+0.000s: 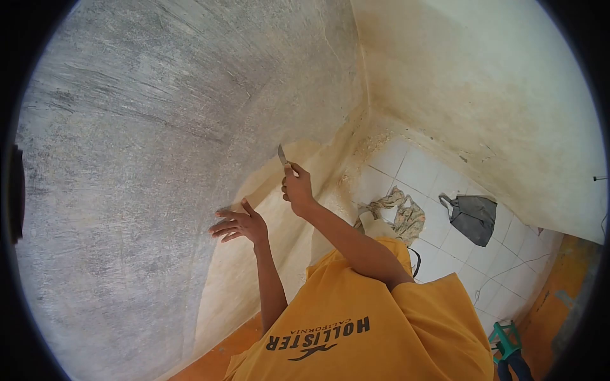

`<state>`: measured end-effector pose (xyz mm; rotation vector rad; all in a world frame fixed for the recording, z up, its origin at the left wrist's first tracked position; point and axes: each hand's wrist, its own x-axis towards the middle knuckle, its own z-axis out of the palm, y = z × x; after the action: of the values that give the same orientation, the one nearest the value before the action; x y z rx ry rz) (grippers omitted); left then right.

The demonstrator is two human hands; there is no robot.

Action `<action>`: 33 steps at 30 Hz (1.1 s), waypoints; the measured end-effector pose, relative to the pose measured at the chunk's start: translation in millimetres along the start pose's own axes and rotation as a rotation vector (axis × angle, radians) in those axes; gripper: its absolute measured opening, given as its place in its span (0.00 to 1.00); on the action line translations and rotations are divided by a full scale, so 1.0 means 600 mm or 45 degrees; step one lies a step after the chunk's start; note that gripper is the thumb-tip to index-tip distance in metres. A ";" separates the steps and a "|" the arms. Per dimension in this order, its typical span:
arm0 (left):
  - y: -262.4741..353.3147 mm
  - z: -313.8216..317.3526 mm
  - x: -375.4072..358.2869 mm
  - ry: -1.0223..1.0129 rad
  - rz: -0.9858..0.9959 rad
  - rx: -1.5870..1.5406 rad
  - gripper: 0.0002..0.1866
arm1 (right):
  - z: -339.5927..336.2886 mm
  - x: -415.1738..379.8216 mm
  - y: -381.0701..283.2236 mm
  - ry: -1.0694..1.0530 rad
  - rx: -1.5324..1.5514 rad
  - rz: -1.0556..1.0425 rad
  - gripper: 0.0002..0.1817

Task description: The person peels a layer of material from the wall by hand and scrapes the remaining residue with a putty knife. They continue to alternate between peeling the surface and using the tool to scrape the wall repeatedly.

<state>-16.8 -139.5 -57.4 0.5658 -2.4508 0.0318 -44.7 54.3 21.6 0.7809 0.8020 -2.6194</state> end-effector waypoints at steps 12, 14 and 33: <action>0.004 -0.002 -0.004 0.014 0.024 0.047 0.56 | 0.012 0.007 0.007 0.054 0.084 0.018 0.17; -0.001 -0.002 0.001 0.011 0.034 0.068 0.56 | 0.014 0.017 0.008 0.155 0.027 -0.030 0.17; -0.003 0.010 -0.010 0.052 0.074 0.108 0.56 | 0.004 -0.004 -0.015 0.001 0.089 0.097 0.06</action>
<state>-15.1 -139.5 -65.7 0.5256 -2.4350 0.1701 -47.2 60.3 28.5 0.8145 0.6706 -2.5917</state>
